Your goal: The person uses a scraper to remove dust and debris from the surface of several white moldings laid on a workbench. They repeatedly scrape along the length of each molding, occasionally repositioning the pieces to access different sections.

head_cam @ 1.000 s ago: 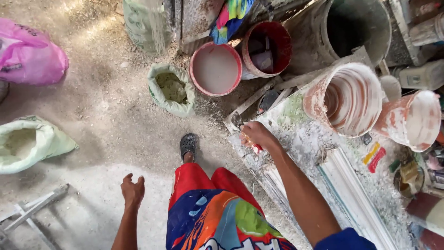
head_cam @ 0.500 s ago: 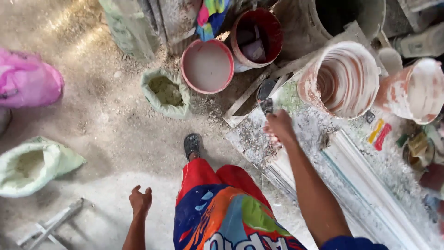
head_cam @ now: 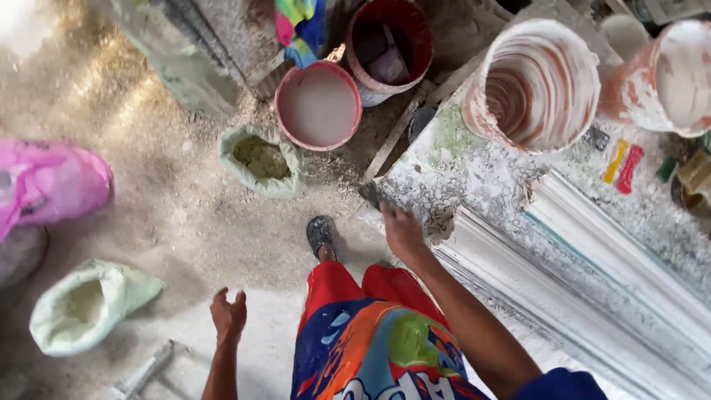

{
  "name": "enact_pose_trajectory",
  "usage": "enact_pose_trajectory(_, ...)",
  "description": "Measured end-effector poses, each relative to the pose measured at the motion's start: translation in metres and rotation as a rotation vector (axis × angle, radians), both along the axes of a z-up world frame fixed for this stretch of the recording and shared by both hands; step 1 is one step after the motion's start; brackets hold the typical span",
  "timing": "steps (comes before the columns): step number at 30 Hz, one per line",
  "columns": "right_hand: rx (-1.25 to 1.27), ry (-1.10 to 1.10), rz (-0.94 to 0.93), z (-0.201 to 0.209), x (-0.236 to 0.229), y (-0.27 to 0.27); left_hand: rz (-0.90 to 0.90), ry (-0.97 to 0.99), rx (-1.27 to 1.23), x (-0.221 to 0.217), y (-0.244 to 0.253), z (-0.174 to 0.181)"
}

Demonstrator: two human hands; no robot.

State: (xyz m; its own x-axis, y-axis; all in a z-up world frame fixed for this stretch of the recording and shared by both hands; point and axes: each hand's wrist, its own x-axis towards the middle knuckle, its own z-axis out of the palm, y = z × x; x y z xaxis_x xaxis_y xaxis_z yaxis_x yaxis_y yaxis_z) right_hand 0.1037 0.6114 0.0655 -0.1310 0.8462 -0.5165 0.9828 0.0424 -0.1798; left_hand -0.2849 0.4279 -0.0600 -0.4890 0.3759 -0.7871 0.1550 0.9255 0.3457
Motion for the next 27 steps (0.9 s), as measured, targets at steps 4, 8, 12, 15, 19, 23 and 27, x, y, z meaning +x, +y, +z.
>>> enact_pose_trajectory(4,-0.317,-0.126,-0.245,0.023,0.037,-0.06,-0.112,0.087,-0.045,-0.007,-0.021,-0.033)
enact_pose_trajectory(8,-0.109,0.208,-0.58,0.039,0.087,-0.162,-0.215,0.05,-0.148,0.007,-0.014,-0.016)
enact_pose_trajectory(12,-0.034,0.445,-1.386,0.041,0.109,-0.221,-0.365,0.094,-0.076,0.018,0.023,-0.005)
enact_pose_trajectory(15,0.135,0.719,-1.803,0.035,0.115,-0.237,-0.52,0.147,0.082,0.032,0.075,-0.001)
enact_pose_trajectory(19,0.422,1.083,-2.105,-0.009,0.121,-0.241,-0.736,0.239,0.377,0.079,0.167,0.024)
enact_pose_trajectory(23,0.36,1.075,-2.323,-0.023,0.104,-0.199,-0.952,0.174,0.606,0.18,0.245,0.064)
enact_pose_trajectory(27,0.715,0.609,-2.185,-0.086,0.048,-0.161,-1.266,-0.063,1.177,0.287,0.275,0.039)
